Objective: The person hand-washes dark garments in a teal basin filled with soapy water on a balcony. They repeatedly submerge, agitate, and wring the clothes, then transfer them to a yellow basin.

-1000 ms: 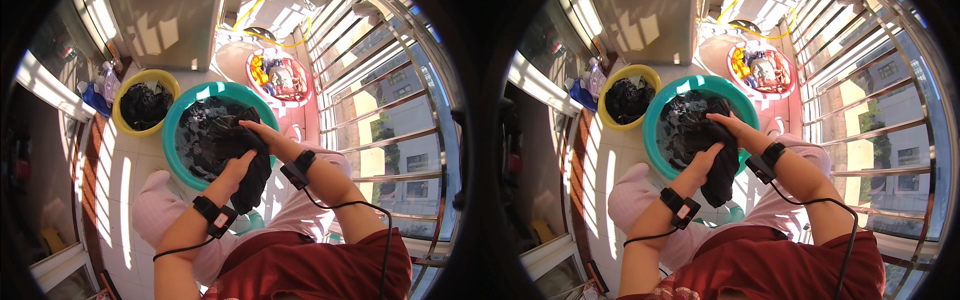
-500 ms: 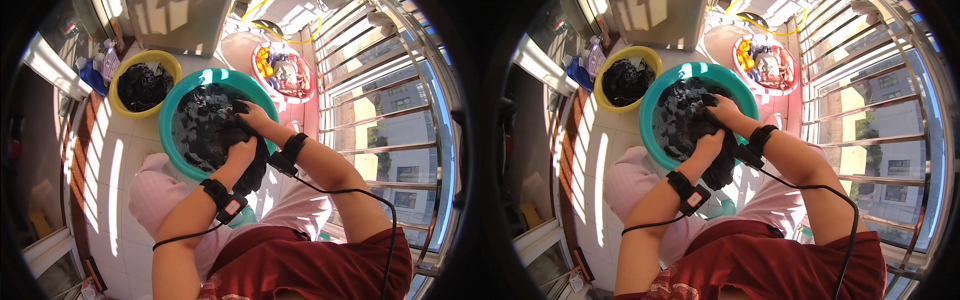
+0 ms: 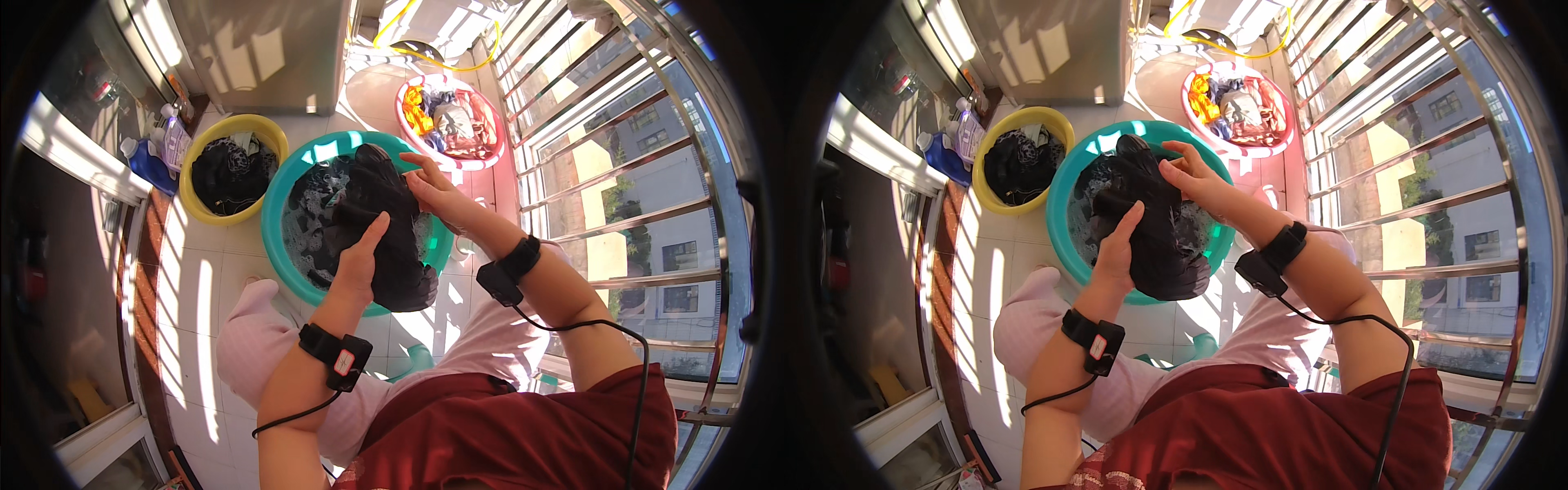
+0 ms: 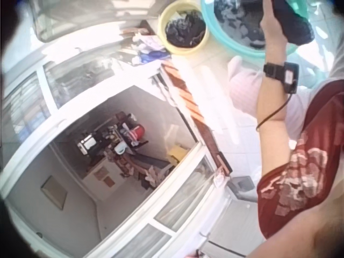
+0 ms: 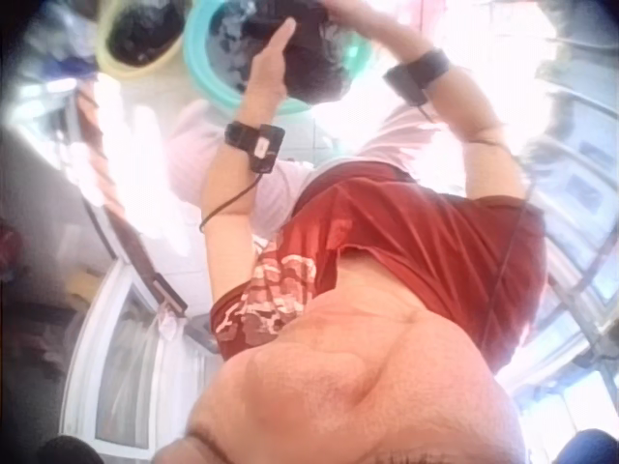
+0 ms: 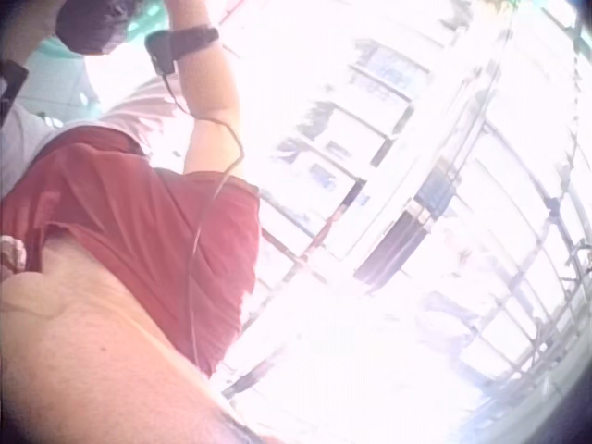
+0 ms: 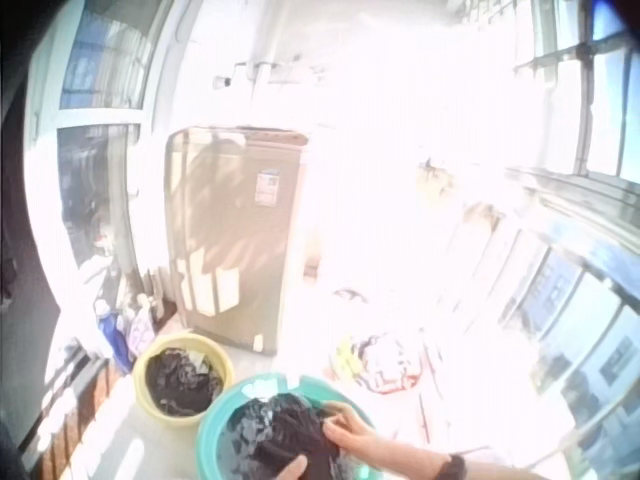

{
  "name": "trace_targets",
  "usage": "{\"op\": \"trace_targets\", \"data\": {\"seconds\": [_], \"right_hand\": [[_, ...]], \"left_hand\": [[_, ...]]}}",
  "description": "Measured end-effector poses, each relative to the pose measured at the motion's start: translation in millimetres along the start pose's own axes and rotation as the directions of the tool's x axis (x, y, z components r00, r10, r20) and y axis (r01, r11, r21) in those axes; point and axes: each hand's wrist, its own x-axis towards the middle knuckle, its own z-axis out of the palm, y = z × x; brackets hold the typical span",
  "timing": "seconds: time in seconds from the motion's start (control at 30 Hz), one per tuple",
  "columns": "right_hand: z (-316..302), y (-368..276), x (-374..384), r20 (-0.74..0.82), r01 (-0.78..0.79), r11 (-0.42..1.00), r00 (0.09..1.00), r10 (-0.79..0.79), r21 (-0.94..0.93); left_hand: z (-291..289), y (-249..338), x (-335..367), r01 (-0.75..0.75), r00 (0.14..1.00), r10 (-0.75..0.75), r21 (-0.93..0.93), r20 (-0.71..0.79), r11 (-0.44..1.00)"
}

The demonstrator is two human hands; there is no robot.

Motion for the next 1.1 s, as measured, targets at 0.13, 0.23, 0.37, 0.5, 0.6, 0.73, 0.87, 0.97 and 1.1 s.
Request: {"op": "trace_targets", "data": {"seconds": [0.13, 0.23, 0.37, 0.5, 0.6, 0.73, 0.87, 0.97, 1.1], "right_hand": [[10.5, 24.7, -8.9, -0.022, -0.355, 0.732, 0.893, 0.450, 0.582], [18.7, 40.3, 5.1, 0.475, -0.394, 0.475, 0.878, -0.057, 0.787], [13.2, 35.5, 13.1, 0.416, -0.324, 0.515, 0.906, -0.071, 0.794], [14.6, 16.5, 7.8, 0.269, -0.255, 0.795, 0.956, 0.121, 0.550], [27.0, 8.3, 18.0, 0.140, -0.227, 0.939, 0.970, 0.196, 0.259], [32.4, 17.1, 40.8, 0.054, -0.183, 0.982, 0.981, 0.185, -0.039], [26.5, 36.4, 62.0, -0.090, -0.149, 0.925, 0.988, 0.125, -0.349], [26.1, 48.1, 66.1, -0.095, -0.117, 0.855, 0.992, 0.080, -0.506], [29.8, 53.6, 63.2, -0.053, -0.041, 0.755, 0.999, 0.008, -0.654]], "left_hand": [[7.7, 20.9, -11.0, 0.049, 0.996, -0.046, -0.039, 0.077, 0.998], [5.5, 17.5, -15.1, 0.104, 0.989, -0.105, 0.019, 0.101, 0.994], [-2.8, -2.1, -12.2, 0.167, 0.984, -0.155, 0.157, -0.085, 0.973], [-17.9, -24.1, 5.4, 0.325, 0.929, -0.204, 0.416, -0.310, 0.850], [-28.2, -41.6, 28.1, 0.329, 0.920, -0.074, 0.659, -0.384, 0.676], [-35.2, -52.2, 49.4, 0.297, 0.931, 0.014, 0.777, -0.365, 0.555], [-32.7, -49.0, 51.9, 0.233, 0.962, 0.039, 0.891, -0.269, 0.390], [-32.8, -49.8, 46.0, 0.119, 0.986, 0.081, 0.952, -0.147, 0.283], [-38.7, -59.2, 46.9, 0.103, 0.988, 0.093, 0.970, -0.126, 0.220]]}}
